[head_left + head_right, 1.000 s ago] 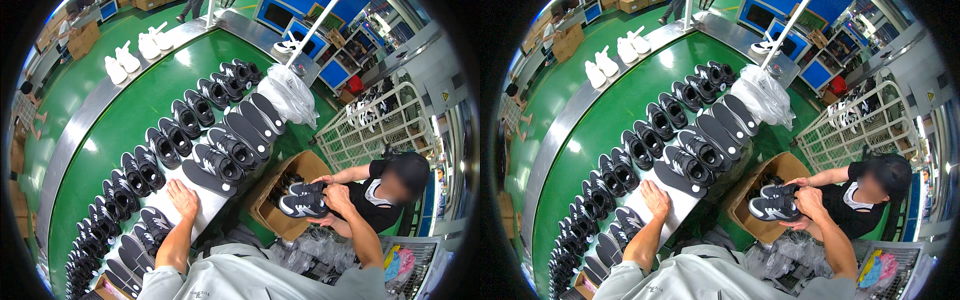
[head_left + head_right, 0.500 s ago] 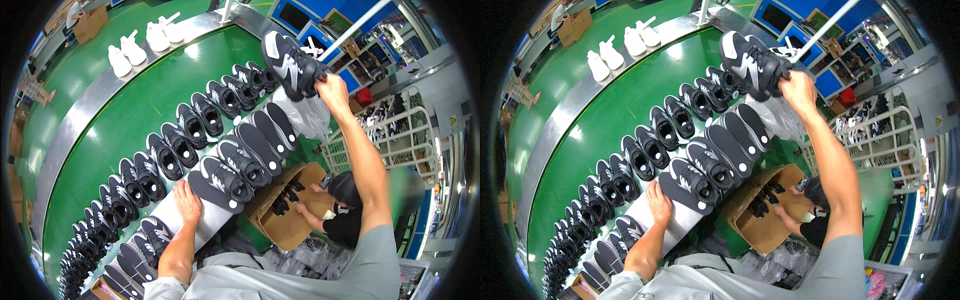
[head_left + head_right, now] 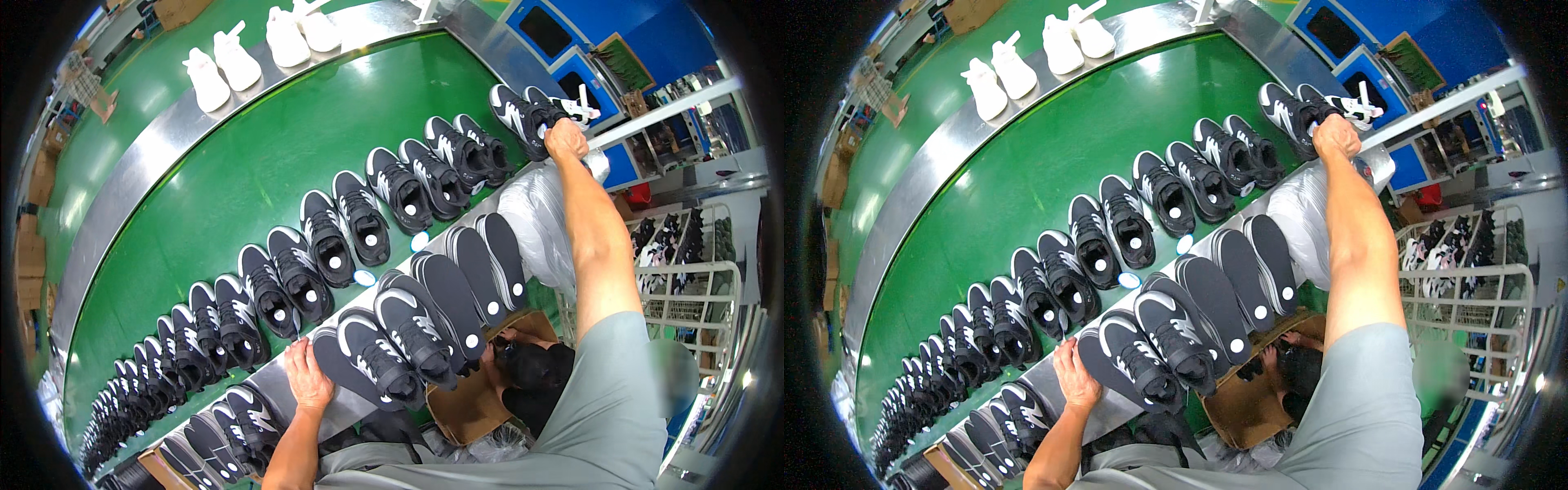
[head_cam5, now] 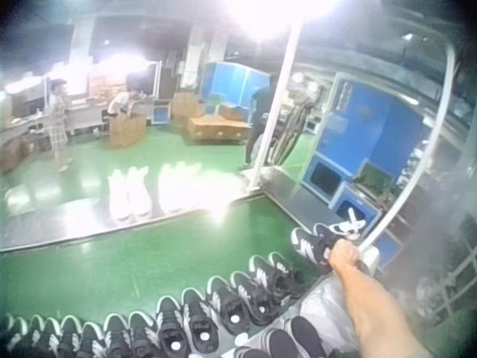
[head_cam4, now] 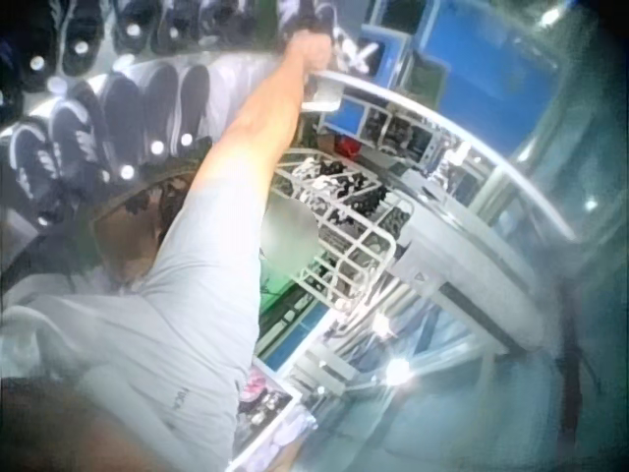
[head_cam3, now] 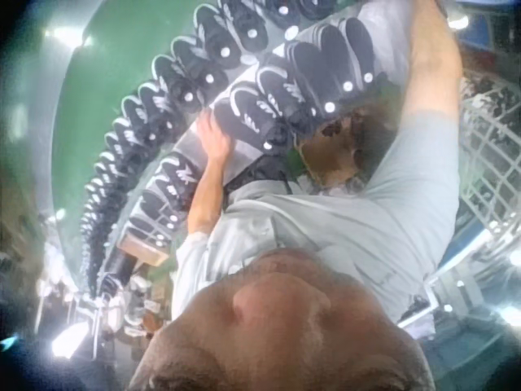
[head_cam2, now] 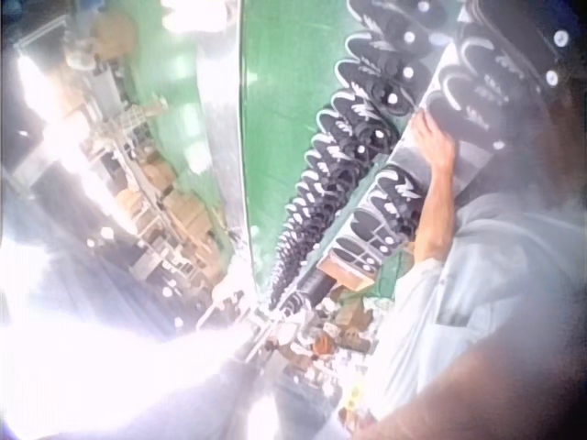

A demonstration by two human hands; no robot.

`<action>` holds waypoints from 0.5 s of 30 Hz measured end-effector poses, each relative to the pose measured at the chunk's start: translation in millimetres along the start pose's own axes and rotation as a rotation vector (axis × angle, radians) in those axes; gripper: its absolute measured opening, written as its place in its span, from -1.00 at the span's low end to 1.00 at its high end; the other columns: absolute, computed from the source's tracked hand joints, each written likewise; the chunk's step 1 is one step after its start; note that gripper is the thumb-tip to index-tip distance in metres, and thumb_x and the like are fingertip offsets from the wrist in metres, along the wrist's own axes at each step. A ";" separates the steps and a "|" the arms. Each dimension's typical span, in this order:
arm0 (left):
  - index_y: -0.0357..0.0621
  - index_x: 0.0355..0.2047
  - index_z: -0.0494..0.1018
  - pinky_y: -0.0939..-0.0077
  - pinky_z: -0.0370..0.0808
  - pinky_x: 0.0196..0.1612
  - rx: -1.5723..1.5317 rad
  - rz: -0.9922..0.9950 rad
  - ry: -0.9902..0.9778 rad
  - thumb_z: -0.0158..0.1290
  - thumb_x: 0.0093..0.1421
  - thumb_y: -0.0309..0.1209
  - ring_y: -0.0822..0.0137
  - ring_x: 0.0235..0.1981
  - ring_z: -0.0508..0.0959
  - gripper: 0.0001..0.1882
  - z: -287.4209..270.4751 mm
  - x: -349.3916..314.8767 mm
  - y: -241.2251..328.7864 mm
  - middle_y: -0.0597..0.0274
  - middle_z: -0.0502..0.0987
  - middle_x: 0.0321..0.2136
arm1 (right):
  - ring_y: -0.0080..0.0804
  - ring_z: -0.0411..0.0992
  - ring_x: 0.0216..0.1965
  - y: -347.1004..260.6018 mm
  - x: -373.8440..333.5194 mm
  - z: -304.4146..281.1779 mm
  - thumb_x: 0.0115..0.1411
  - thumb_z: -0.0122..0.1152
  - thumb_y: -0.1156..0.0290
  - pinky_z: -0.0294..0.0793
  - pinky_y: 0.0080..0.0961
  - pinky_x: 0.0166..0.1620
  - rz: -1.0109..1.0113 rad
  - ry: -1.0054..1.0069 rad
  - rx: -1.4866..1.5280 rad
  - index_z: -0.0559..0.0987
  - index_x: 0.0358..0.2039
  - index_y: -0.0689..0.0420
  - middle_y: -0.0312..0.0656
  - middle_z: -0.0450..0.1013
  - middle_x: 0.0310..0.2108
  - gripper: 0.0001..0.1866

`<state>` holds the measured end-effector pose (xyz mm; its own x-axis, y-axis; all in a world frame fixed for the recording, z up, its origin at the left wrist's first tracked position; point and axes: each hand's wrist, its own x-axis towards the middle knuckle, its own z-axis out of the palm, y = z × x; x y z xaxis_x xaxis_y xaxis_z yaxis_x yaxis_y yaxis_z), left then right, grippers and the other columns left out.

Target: The person picks up shoes from a box one at a time, inserts an insole into each shoe by hand, and places the finished shoes back onto a conveyor belt.

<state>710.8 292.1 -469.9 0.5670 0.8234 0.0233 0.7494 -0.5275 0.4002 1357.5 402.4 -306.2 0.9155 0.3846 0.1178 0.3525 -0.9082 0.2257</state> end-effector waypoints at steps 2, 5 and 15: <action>-0.38 0.09 0.32 -0.11 0.21 0.32 0.015 0.024 -0.012 0.10 0.09 -0.34 -0.15 0.18 0.32 -0.43 3.1 -3.2 -3.2 -0.09 0.34 0.14 | -0.01 0.55 0.03 0.3 13.0 18.3 0.17 0.21 0.19 0.54 -0.16 0.07 0.003 0.013 0.017 0.69 -0.13 0.12 0.01 0.58 -0.02 -0.65; -0.37 0.09 0.31 -0.13 0.20 0.32 0.015 0.002 -0.016 0.10 0.09 -0.31 -0.16 0.17 0.32 -0.41 2.1 -1.9 0.0 -0.09 0.34 0.14 | -0.10 0.54 0.08 -16.6 18.6 29.9 0.28 0.09 0.28 0.52 -0.22 0.09 0.045 -0.021 -0.006 0.68 -0.05 0.08 -0.06 0.58 0.03 -0.67; -0.38 0.17 0.26 -0.12 0.21 0.29 0.034 0.049 -0.040 0.08 0.09 -0.34 -0.18 0.24 0.29 -0.35 5.1 -6.1 -1.4 -0.12 0.32 0.18 | 0.07 0.45 0.17 -1.7 67.4 121.5 0.15 0.14 0.44 0.44 -0.11 0.19 -0.127 -0.284 0.111 0.66 -0.03 0.18 0.10 0.48 0.12 -0.63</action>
<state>708.0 286.7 -475.3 0.6158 0.7879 0.0052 0.7315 -0.5742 0.3678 1442.2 409.8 -416.2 0.8750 0.4485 -0.1823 0.4717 -0.8746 0.1122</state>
